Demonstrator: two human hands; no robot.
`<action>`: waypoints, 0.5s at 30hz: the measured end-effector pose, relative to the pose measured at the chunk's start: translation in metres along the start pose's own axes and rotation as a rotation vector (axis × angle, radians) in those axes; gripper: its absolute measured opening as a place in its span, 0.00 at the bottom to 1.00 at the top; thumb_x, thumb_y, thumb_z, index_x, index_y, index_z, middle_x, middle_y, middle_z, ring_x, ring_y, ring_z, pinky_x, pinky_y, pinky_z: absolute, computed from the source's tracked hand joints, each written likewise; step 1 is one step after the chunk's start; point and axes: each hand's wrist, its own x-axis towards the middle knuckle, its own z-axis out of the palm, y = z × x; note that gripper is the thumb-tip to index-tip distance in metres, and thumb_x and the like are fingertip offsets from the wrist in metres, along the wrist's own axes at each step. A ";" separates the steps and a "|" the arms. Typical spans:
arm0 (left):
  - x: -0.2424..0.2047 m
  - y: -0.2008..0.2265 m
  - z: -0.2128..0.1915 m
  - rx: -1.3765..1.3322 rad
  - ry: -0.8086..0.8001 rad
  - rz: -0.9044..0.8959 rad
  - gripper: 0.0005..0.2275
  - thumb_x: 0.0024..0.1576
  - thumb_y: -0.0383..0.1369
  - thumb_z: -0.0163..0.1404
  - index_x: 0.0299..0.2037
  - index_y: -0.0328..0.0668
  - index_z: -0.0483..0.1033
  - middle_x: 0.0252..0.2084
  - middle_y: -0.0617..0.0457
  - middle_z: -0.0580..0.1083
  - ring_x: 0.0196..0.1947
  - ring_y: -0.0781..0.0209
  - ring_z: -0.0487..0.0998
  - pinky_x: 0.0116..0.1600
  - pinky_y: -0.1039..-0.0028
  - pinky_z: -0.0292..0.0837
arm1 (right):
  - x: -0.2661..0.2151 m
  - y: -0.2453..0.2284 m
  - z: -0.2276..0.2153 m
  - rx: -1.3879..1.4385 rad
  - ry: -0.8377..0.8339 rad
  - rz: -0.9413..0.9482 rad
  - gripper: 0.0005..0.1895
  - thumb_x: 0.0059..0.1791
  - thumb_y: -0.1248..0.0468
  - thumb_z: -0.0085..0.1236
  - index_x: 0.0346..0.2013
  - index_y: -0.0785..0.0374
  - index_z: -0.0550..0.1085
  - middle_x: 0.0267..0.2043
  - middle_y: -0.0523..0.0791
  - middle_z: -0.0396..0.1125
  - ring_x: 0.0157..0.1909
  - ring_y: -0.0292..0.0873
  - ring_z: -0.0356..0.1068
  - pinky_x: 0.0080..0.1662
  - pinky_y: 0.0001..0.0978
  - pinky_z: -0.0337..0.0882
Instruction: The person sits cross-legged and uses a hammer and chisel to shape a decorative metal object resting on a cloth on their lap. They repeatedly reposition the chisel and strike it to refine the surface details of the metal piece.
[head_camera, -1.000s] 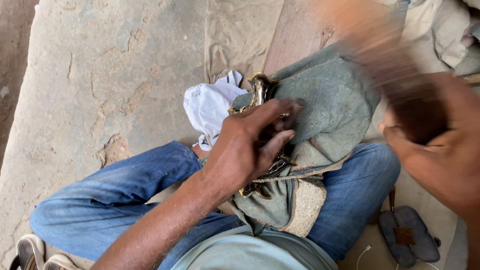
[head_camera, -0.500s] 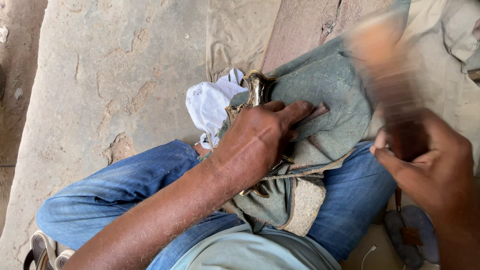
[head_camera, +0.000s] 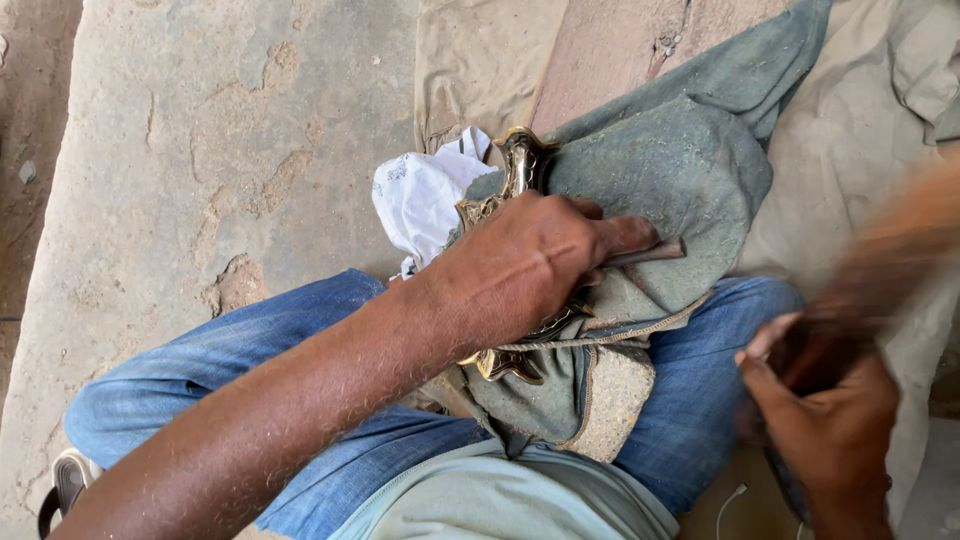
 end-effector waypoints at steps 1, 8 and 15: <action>0.001 0.001 -0.001 -0.003 -0.012 0.029 0.20 0.58 0.21 0.46 0.61 0.46 0.75 0.33 0.41 0.79 0.32 0.48 0.83 0.40 0.61 0.80 | -0.006 0.003 0.003 -0.075 0.011 0.042 0.16 0.46 0.79 0.61 0.47 0.70 0.70 0.41 0.46 0.71 0.43 0.36 0.73 0.50 0.29 0.75; 0.012 0.003 -0.006 0.048 -0.153 0.023 0.17 0.62 0.24 0.42 0.60 0.48 0.75 0.32 0.42 0.80 0.30 0.52 0.84 0.38 0.65 0.81 | -0.033 0.021 0.034 -0.144 0.121 0.105 0.16 0.43 0.81 0.63 0.44 0.71 0.73 0.39 0.47 0.72 0.41 0.38 0.73 0.46 0.29 0.74; 0.019 -0.007 -0.008 0.011 -0.241 0.193 0.15 0.63 0.24 0.42 0.53 0.51 0.80 0.33 0.48 0.82 0.31 0.56 0.85 0.40 0.65 0.80 | -0.048 0.033 0.054 -0.523 0.250 0.045 0.17 0.40 0.80 0.70 0.37 0.73 0.70 0.31 0.48 0.69 0.33 0.39 0.69 0.40 0.30 0.68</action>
